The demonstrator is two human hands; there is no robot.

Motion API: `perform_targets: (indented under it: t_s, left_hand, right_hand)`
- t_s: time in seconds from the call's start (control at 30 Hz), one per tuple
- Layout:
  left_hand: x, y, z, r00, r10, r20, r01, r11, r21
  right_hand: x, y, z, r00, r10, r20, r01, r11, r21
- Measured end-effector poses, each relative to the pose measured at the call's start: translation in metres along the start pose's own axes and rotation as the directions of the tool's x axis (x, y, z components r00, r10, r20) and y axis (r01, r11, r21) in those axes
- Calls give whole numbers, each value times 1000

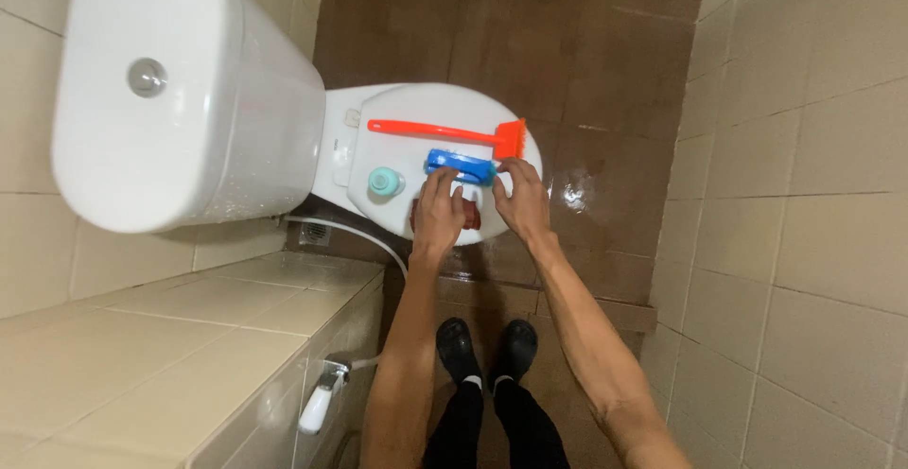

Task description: The person opens a bottle of cleaner and pours it onto a blue brush before scrubbing the top of the toilet tank. They then pick up a handheld bidet sprayer and wipe its nozzle with a white cloth.

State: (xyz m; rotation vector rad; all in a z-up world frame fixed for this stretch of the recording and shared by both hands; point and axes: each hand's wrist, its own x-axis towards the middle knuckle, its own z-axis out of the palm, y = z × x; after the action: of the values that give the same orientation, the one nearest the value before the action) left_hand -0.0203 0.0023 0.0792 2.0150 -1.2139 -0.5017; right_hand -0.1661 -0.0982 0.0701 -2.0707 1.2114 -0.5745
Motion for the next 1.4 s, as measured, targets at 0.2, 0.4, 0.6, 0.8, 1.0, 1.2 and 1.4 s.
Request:
perform_targets:
  t_s: [0.2, 0.4, 0.6, 0.8, 1.0, 1.2, 1.4]
  left_hand:
    - [-9, 78, -58, 995, 67, -70, -73, 993, -88]
    - [-16, 151, -120, 973, 183, -140, -193, 979, -61]
    - [-40, 216, -176, 957, 238, -166, -247, 968, -41]
    - [-81, 269, -216, 947, 260, -189, -272, 962, -38]
    - [-123, 321, -238, 931, 296, -213, -300, 954, 13]
    - [-170, 365, -231, 915, 302, -267, -303, 952, 36]
    - [-212, 391, -214, 910, 311, -276, -308, 950, 57]
  right_hand:
    - [-1, -66, -77, 985, -117, -129, 121, 993, 17]
    - [-12, -136, -164, 965, -207, -159, 211, 977, 9]
    - [-42, -198, -233, 933, -305, -193, 300, 952, -56]
    - [-91, -236, -298, 912, -356, -202, 354, 934, -46]
    - [-130, -243, -352, 890, -405, -208, 393, 914, -98]
    - [-163, -245, -398, 879, -438, -187, 430, 899, -87]
    - [-194, -235, -424, 870, -466, -159, 461, 885, -68]
